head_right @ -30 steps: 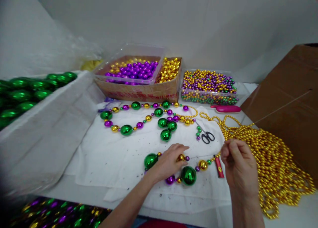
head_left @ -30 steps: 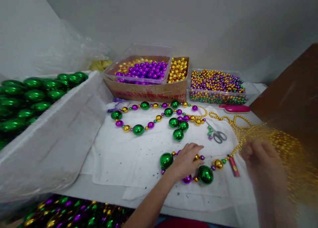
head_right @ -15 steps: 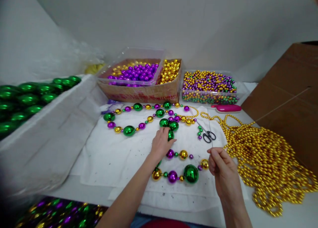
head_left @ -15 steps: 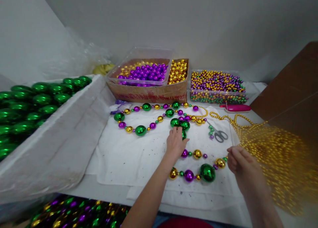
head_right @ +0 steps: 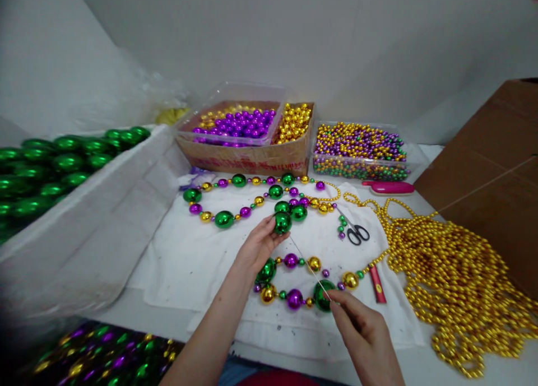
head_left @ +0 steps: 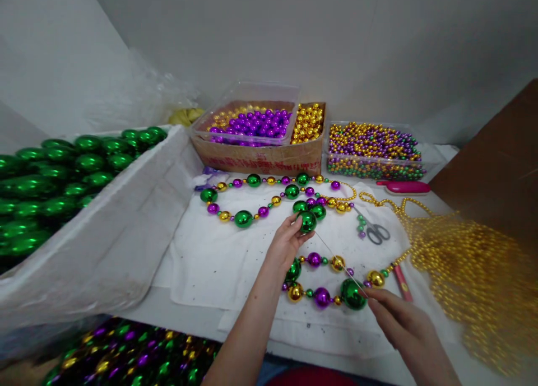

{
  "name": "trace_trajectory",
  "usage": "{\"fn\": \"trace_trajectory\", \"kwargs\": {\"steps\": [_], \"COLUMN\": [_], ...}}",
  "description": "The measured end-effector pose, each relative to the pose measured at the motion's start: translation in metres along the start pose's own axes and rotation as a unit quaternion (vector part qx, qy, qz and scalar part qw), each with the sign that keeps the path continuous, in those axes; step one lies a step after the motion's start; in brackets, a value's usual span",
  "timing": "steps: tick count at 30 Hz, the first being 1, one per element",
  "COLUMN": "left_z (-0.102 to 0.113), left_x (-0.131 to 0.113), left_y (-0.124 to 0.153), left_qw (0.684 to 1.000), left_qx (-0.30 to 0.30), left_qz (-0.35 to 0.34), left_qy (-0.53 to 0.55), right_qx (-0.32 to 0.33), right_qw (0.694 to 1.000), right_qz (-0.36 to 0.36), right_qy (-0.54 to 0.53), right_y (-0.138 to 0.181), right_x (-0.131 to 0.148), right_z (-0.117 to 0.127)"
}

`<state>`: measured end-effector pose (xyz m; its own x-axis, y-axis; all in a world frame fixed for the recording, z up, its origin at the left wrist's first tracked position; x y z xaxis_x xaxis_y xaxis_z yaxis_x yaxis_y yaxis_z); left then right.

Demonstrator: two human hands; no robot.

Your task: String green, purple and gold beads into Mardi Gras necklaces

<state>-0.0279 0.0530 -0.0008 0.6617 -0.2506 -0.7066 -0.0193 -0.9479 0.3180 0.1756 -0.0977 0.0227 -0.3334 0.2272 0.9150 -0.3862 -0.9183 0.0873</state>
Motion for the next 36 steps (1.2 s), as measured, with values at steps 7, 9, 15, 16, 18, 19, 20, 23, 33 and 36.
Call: {"fn": "trace_trajectory", "kwargs": {"steps": [7,9,15,16,18,19,20,23,33,36], "left_z": [-0.004,-0.005,-0.011,-0.012,-0.014,-0.015,-0.016,-0.018,-0.026,-0.027], "left_x": [0.002,0.003,0.007,0.008,0.011,0.012,0.014,0.018,0.025,0.025], "left_y": [0.006,0.009,0.018,0.020,0.023,0.024,0.025,0.027,0.035,0.037], "left_qw": [1.000,1.000,1.000,1.000,0.999,0.999,0.999,0.998,0.999,0.998], "left_qx": [0.012,0.012,0.017,0.020,0.030,0.035,0.040,0.050,0.040,0.030], "left_qz": [-0.005,-0.004,-0.018,-0.019,-0.017,-0.017,-0.016,-0.014,-0.001,-0.005], "left_qy": [0.006,0.007,-0.009,-0.013,-0.019,-0.020,-0.021,-0.021,-0.036,-0.048], "right_qx": [0.022,0.027,0.006,-0.002,-0.014,-0.018,-0.019,-0.028,-0.056,-0.058], "right_qw": [1.000,0.999,0.999,0.999,0.999,0.999,0.999,0.998,0.993,0.992], "right_qz": [0.016,0.008,-0.002,-0.003,-0.004,-0.005,-0.006,-0.009,-0.046,-0.057], "right_qy": [-0.006,-0.018,-0.042,-0.041,-0.042,-0.045,-0.049,-0.056,-0.094,-0.100], "right_y": [0.007,0.008,0.009,0.009,0.010,0.010,0.010,0.010,0.009,0.009], "right_x": [0.003,0.002,0.001,0.000,-0.003,-0.004,-0.006,-0.009,-0.001,-0.003], "right_z": [-0.001,-0.001,-0.003,-0.004,-0.005,-0.006,-0.007,-0.007,-0.014,-0.016]}}
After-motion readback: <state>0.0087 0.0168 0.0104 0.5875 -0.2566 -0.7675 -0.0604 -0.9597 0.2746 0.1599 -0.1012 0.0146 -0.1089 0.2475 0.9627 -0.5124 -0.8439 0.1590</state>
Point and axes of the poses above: each hand's wrist, its own y-axis away from the middle knuckle, its own z-axis out of the back of the hand, x = y × z, the point moved 3 cm from there along -y, towards the middle knuckle, and after that the axes turned 9 degrees about -x, right-handed, at the moved point
